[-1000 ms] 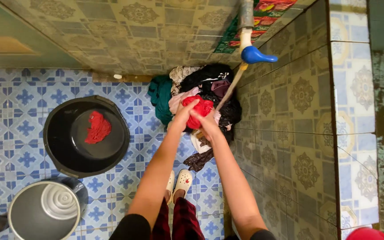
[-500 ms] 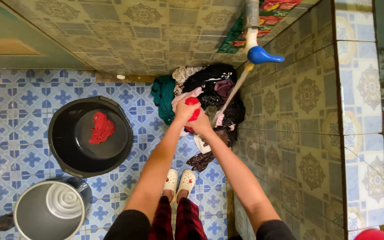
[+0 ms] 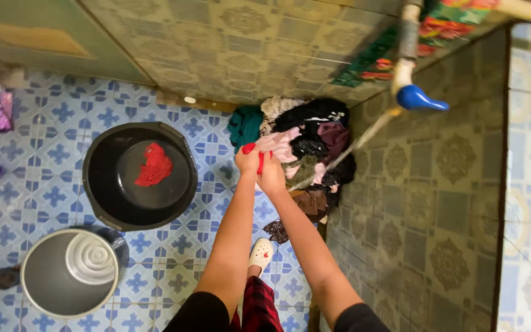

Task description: Hand washing several items of clothing under a running faucet in a bathroom area.

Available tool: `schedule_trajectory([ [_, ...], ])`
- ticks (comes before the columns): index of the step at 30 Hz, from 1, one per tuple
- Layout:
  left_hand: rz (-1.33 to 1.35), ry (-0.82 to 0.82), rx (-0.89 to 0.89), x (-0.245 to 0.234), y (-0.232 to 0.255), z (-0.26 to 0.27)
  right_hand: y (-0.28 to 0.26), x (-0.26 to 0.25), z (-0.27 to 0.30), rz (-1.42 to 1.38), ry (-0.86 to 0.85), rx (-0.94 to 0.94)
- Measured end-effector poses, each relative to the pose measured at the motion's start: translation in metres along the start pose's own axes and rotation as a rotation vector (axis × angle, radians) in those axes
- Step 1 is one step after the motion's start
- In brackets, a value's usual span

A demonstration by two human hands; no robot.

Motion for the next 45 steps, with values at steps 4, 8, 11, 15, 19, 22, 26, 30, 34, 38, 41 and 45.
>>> schedule_trajectory([
  [4, 0.34, -0.048, 0.052, -0.049, -0.035, -0.017, -0.04, 0.012, -0.008, 0.027, -0.039, -0.178],
  [8, 0.691, -0.461, -0.035, -0.107, -0.036, -0.004, -0.081, 0.055, -0.006, 0.027, -0.112, -0.356],
  [11, 0.614, -0.535, -0.043, -0.154, -0.045, -0.004, -0.118, 0.095, -0.003, 0.175, -0.174, -0.424],
  [15, 0.603, -0.363, -0.027, -0.226, -0.071, -0.021, -0.179, 0.146, 0.002, 0.186, -0.272, -0.503],
  [19, 0.664, -0.193, -0.077, -0.285, -0.102, -0.038, -0.232, 0.195, 0.006, 0.171, -0.357, -0.595],
  [22, 0.722, -0.117, -0.036, -0.324, -0.112, -0.051, -0.273, 0.221, 0.01, 0.186, -0.413, -0.667],
  [26, 0.681, 0.044, 0.05, -0.377, -0.096, -0.061, -0.323, 0.238, 0.007, 0.196, -0.372, -0.791],
  [30, 0.095, 0.501, 0.423, -0.427, -0.075, -0.05, -0.345, 0.232, 0.003, 0.293, -0.362, -0.771],
  [34, -0.032, 0.488, 0.428, -0.417, -0.053, -0.032, -0.324, 0.233, 0.0, 0.283, -0.358, -0.768],
  [38, -0.16, 0.36, 0.438, -0.371, -0.037, -0.025, -0.274, 0.234, -0.004, 0.292, -0.295, -0.786],
  [41, -0.237, 0.248, 0.492, -0.323, -0.021, -0.019, -0.231, 0.218, -0.008, 0.321, -0.251, -0.741],
  [45, -0.359, 0.063, 0.575, -0.243, 0.001, -0.003, -0.152, 0.182, -0.013, 0.294, -0.213, -0.557],
])
Point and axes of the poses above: each hand's wrist, its own z-axis away from the middle knuckle, its own x-axis out of the palm, y = z × x, the point moved 10 cm from there along -z, towards the middle knuckle, and after that the axes turned 3 degrees about -y, right-handed, at the moved point
